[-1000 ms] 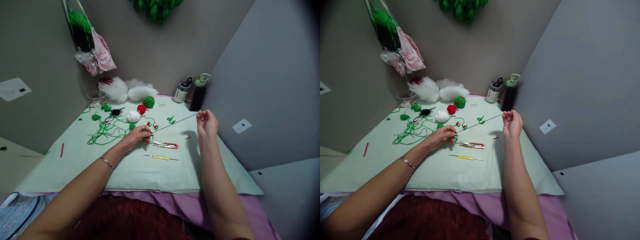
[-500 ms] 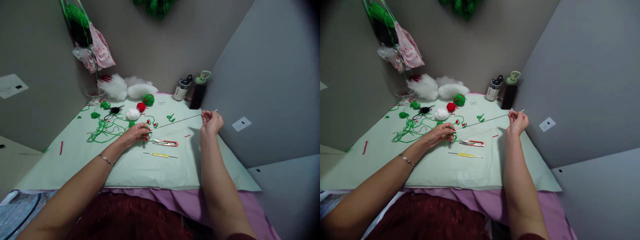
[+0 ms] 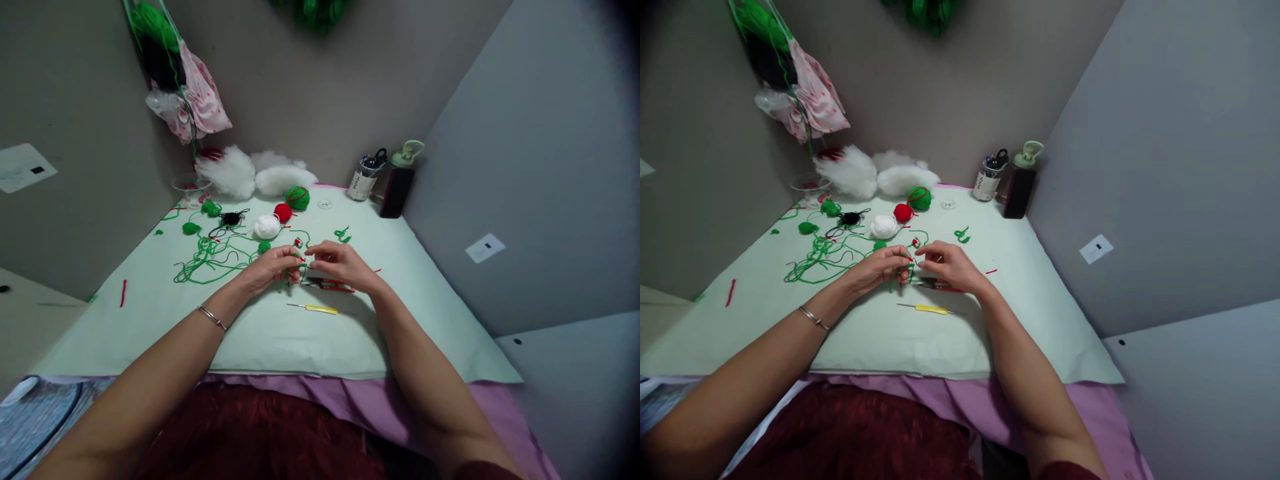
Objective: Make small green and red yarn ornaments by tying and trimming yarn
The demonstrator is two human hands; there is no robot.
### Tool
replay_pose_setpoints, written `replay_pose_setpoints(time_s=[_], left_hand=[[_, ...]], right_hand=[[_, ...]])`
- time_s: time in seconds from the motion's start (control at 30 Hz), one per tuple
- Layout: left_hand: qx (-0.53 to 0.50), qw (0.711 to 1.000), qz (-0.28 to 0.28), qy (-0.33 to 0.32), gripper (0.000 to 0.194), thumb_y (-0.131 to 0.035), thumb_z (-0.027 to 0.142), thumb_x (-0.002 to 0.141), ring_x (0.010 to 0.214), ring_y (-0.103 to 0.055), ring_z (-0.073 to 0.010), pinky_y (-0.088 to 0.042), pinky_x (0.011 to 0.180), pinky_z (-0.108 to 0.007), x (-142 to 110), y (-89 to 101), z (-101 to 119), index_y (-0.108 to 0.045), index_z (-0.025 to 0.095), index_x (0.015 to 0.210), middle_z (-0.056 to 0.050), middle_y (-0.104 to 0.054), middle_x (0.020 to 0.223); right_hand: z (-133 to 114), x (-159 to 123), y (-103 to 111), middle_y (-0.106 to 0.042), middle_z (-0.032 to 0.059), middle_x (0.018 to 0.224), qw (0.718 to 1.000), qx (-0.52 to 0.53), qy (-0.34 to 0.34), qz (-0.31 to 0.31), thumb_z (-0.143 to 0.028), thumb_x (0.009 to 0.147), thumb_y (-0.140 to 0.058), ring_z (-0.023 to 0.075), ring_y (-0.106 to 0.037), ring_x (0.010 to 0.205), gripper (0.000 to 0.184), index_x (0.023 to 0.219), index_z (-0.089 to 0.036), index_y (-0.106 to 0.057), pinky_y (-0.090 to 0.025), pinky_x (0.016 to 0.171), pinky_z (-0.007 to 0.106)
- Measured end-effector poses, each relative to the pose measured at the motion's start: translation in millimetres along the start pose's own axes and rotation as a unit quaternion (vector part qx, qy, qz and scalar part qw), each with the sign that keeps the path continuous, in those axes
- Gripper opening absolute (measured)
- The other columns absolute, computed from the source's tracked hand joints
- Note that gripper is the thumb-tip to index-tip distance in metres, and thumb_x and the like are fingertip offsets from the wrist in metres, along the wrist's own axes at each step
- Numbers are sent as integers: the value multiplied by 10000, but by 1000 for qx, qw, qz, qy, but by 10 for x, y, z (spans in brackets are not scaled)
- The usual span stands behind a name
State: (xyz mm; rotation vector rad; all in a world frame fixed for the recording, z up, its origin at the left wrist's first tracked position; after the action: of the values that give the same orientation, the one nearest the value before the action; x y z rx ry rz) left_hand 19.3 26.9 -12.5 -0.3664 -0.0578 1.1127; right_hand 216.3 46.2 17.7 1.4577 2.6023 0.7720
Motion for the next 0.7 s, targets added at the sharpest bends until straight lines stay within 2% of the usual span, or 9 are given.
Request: replay_pose_setpoints(time_s=[0.1,0.23,0.5,0.7], left_hand=[[6,1000,1,2,233,-758,299,774,604,-615,-122,-519,639,-277,3,-1,-6,-579,168,845,-6,-636,664],[9,1000,2,11,261,-767,311,760,596,-616,-122,-529,642,-278,2,-11,-4,-571,166,852,-4,-639,656],[13,1000,5,10,259,-767,308,756,603,-606,-116,-533,629,-268,-4,-15,10,-578,158,848,-7,-634,652],[9,1000,-1,3,246,-769,298,758,607,-607,-115,-539,629,-272,8,1,-5,-587,156,843,-7,-629,656]], right_hand=[[14,14,-144,-628,11,827,999,-26,16,14,-299,861,-645,100,-506,666,180,954,-169,-728,-418,626,246],[42,26,-113,-619,5,783,999,-1,8,49,-310,858,-638,105,-509,677,160,810,-160,-665,-414,639,245],[12,31,-7,-565,-14,683,993,39,-21,105,-301,824,-648,103,-488,619,141,796,-164,-650,-390,569,243],[30,49,30,-565,-19,659,989,50,-25,134,-291,801,-650,98,-487,601,131,776,-163,-652,-390,573,245]])
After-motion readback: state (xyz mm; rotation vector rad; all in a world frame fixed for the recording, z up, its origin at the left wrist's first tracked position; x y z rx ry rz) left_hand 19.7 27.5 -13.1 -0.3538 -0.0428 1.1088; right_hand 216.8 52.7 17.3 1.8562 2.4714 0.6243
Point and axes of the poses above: each hand's wrist, its own x-axis towards the middle knuckle, its own y-axis out of the back of the hand, z = x × y, the point moved 2 cm from there along x, towards the middle knuckle
